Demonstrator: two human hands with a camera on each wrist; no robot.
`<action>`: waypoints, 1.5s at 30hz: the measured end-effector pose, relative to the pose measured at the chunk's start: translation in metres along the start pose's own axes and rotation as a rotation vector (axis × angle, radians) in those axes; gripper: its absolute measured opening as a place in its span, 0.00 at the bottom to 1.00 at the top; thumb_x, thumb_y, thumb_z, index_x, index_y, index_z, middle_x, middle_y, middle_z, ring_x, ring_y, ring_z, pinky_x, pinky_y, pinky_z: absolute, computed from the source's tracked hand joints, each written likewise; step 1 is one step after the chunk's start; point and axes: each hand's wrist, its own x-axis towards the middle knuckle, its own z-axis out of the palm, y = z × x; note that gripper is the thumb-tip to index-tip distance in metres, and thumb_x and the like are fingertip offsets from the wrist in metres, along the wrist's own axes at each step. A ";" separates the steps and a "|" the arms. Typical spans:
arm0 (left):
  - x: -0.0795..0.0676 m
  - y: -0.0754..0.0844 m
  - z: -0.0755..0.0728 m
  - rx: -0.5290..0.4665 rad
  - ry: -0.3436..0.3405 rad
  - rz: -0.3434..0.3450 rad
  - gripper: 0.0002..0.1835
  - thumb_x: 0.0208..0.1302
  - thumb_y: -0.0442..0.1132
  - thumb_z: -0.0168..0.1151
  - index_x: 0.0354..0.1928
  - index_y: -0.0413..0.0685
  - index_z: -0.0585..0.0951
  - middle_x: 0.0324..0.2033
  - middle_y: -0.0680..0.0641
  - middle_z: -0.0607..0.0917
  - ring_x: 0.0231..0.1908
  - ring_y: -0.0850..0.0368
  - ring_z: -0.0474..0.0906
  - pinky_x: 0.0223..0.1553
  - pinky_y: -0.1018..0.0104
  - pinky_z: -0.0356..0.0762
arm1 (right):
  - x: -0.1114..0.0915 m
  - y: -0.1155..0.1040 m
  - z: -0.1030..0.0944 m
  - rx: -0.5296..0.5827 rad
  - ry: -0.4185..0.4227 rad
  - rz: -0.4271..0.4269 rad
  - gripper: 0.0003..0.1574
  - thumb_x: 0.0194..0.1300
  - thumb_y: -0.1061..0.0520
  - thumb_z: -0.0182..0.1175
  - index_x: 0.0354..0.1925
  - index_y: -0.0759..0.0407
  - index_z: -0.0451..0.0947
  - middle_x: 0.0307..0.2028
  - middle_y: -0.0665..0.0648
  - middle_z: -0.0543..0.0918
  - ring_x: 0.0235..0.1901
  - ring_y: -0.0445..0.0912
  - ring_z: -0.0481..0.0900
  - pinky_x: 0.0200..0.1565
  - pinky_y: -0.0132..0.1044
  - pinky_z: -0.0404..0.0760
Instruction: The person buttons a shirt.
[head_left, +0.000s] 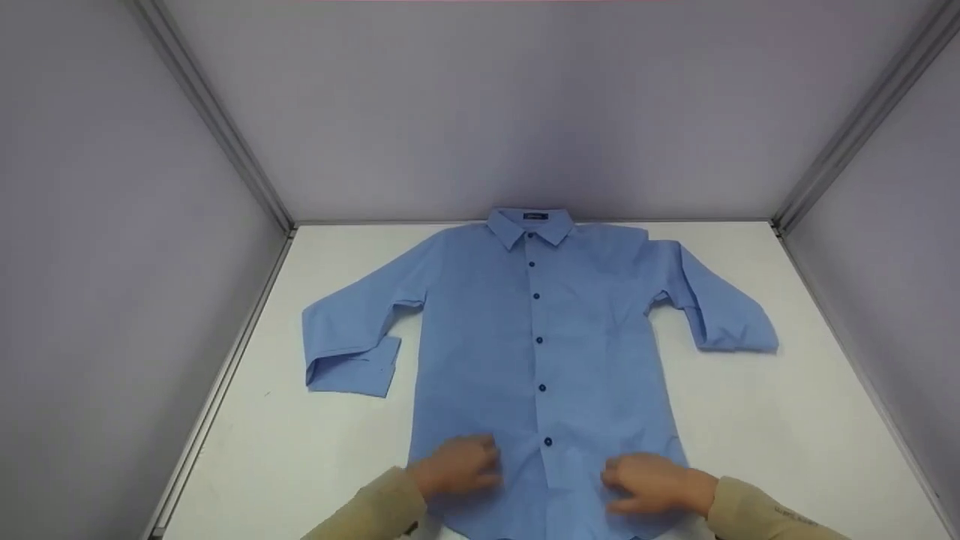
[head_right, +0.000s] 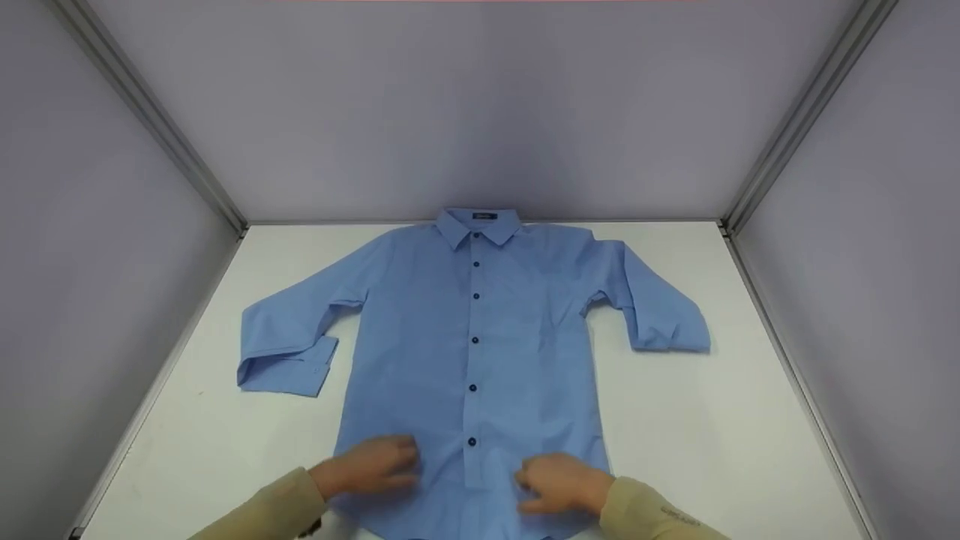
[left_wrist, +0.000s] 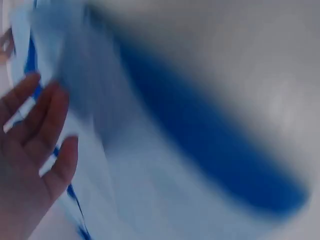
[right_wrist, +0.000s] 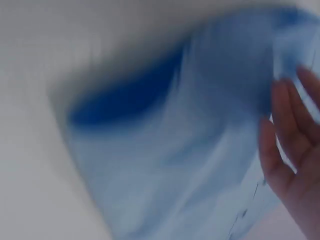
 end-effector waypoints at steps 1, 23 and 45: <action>0.004 -0.013 -0.007 0.051 0.075 -0.054 0.16 0.57 0.52 0.56 0.33 0.46 0.76 0.32 0.50 0.75 0.32 0.57 0.73 0.29 0.65 0.72 | 0.001 0.010 -0.008 -0.052 0.061 0.048 0.15 0.55 0.48 0.60 0.28 0.58 0.71 0.25 0.49 0.68 0.23 0.40 0.67 0.25 0.31 0.68; 0.022 -0.119 -0.033 -0.142 0.051 -0.520 0.53 0.38 0.56 0.70 0.66 0.45 0.56 0.65 0.39 0.49 0.63 0.37 0.40 0.46 0.30 0.52 | 0.017 0.126 -0.052 0.021 -0.089 0.724 0.65 0.38 0.40 0.69 0.67 0.57 0.47 0.64 0.73 0.43 0.60 0.70 0.40 0.45 0.73 0.46; 0.010 -0.120 -0.029 -0.075 0.111 -0.493 0.52 0.36 0.58 0.70 0.64 0.46 0.60 0.64 0.39 0.54 0.63 0.41 0.46 0.47 0.32 0.53 | 0.012 0.124 -0.049 0.019 -0.079 0.715 0.65 0.38 0.38 0.68 0.67 0.57 0.48 0.64 0.72 0.44 0.61 0.69 0.39 0.47 0.71 0.46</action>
